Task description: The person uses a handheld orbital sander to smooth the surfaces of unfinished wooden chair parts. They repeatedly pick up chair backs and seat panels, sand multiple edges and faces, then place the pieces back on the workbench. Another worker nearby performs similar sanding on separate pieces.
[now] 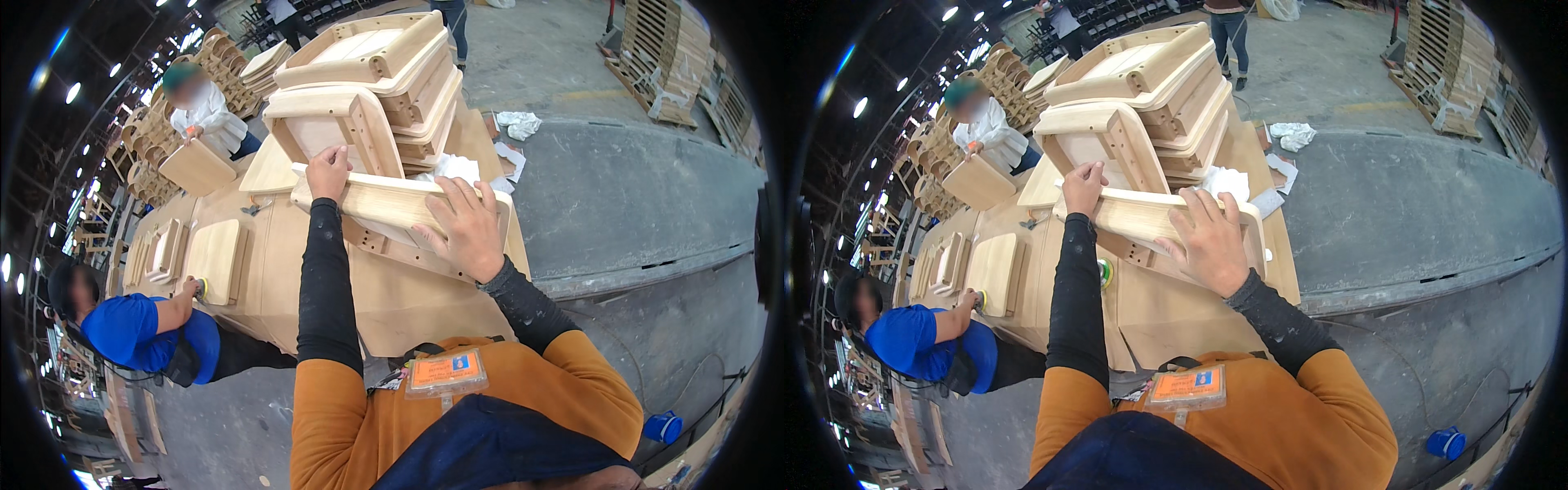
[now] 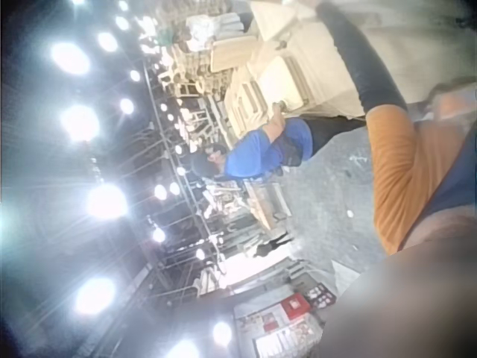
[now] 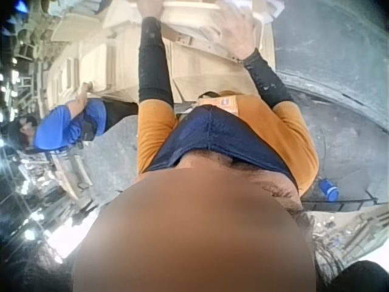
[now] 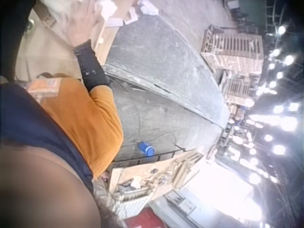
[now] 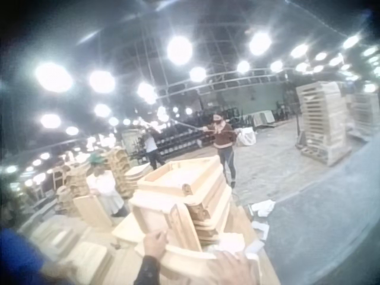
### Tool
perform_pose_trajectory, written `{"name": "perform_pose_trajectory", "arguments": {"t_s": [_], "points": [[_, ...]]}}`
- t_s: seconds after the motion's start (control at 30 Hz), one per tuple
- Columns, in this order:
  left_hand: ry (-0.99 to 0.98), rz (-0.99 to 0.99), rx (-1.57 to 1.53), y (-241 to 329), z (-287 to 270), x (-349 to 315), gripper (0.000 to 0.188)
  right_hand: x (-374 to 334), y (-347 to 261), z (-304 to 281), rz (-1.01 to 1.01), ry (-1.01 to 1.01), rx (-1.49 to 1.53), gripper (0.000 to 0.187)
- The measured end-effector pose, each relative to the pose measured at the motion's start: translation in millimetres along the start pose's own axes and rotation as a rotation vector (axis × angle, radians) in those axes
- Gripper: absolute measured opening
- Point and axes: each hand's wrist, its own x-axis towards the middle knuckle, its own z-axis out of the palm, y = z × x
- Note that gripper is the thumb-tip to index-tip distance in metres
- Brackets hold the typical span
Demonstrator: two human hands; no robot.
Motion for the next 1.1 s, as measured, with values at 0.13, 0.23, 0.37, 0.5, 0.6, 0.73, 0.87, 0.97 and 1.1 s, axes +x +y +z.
{"name": "perform_pose_trajectory", "arguments": {"t_s": [0.13, 0.23, 0.37, 0.5, 0.6, 0.73, 0.87, 0.97, 1.1], "points": [[0.019, 0.06, -0.039, -7.5, 2.0, 0.5, 0.026, 0.4, -2.8, 1.1, 0.009, -0.003, -0.039, 0.04], [0.067, 0.094, 0.003, -15.1, 4.8, 3.1, 0.026, 2.9, -4.1, 3.5, 0.002, -0.016, -0.074, 0.039], [0.088, 0.054, -0.037, -22.3, 12.2, 5.1, 0.024, 3.6, -1.5, 5.1, -0.046, -0.025, -0.135, 0.037], [0.218, 0.168, 0.015, -22.4, 17.1, 1.3, 0.024, 3.5, 0.5, 7.1, -0.11, -0.004, -0.175, 0.035], [0.202, 0.123, 0.088, -20.3, 17.4, 4.3, 0.026, 4.3, 1.4, 7.9, -0.127, -0.001, -0.175, 0.033], [0.131, 0.054, 0.112, -20.2, 20.5, 6.1, 0.023, 4.2, 2.0, 7.8, -0.166, -0.009, -0.209, 0.033], [0.221, 0.063, 0.162, -21.9, 23.1, 4.8, 0.025, 2.1, 2.2, 6.2, -0.192, -0.041, -0.244, 0.035], [0.203, 0.052, 0.131, -19.9, 22.7, 3.9, 0.026, 1.9, 2.2, 5.2, -0.197, -0.061, -0.244, 0.036], [0.179, 0.069, 0.086, -18.9, 15.4, -0.6, 0.026, 2.5, 1.1, 4.5, -0.197, -0.058, -0.212, 0.037]]}}
